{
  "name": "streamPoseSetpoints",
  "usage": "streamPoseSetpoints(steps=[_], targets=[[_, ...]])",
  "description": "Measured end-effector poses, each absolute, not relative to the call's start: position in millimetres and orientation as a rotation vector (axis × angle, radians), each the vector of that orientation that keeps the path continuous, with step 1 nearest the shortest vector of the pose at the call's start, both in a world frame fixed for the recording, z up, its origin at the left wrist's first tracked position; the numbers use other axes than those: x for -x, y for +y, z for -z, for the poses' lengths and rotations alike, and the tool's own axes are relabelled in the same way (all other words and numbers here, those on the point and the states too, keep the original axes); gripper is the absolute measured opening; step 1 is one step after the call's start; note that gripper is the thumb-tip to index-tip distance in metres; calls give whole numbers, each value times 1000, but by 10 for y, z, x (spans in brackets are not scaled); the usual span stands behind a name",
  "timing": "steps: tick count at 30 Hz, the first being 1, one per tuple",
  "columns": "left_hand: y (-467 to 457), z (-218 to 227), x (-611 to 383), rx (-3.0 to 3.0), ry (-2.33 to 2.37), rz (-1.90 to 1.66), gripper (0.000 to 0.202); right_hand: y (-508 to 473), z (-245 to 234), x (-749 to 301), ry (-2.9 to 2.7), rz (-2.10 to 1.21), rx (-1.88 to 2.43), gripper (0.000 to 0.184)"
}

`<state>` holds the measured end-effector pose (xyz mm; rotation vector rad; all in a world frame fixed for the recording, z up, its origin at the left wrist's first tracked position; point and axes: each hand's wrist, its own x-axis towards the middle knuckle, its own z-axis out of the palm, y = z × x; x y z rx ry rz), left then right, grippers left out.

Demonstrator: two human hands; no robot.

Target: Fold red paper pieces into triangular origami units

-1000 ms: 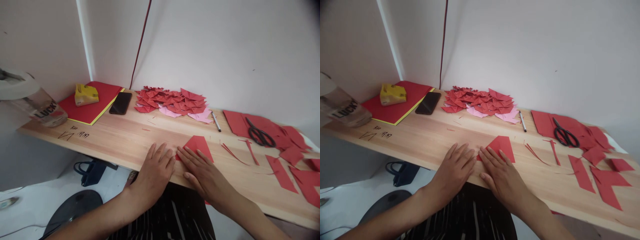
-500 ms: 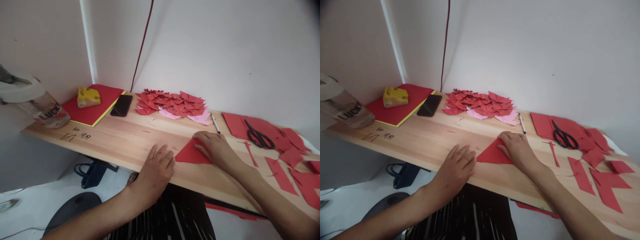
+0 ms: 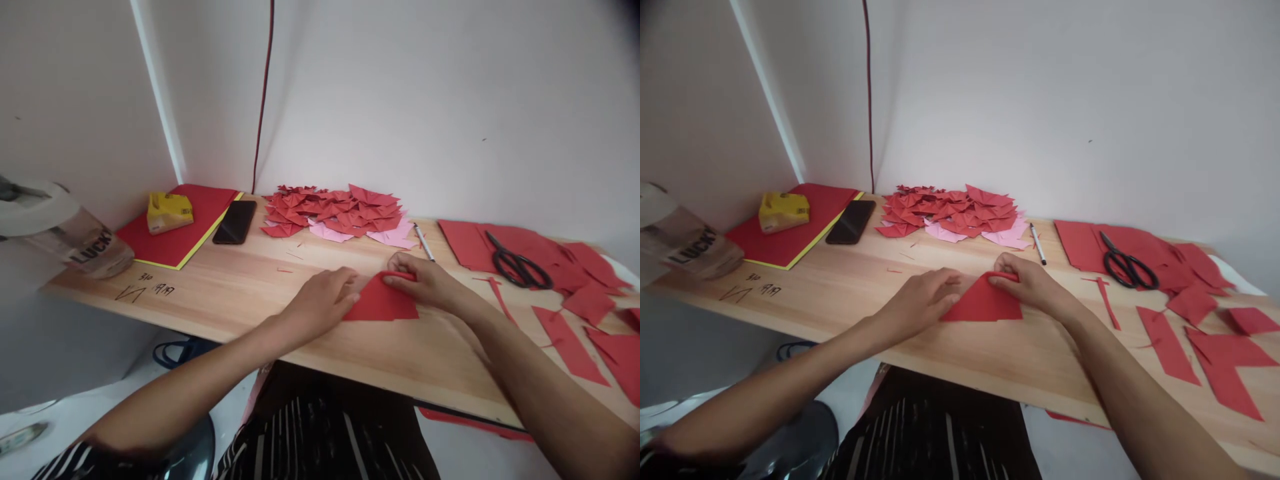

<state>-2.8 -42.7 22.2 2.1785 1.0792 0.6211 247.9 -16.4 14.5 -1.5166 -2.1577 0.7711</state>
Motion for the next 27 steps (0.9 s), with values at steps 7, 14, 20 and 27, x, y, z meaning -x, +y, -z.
streamPoseSetpoints(steps=[7, 14, 20, 27], targets=[[43, -167, -347, -1750, 814, -624, 35, -139, -108, -2576, -1633, -1034, 1509, 45], [132, -77, -413, -1229, 677, -507, 13, -121, -120, -2602, -1523, -1145, 1544, 53], [146, -89, -318, -1033, 667, -407, 20, -118, -104, -2576, -1347, -1238, 1498, 47], [119, -85, -288, -1024, 634, -421, 16, -128, -58, -2574, -1316, -1254, 1434, 45]])
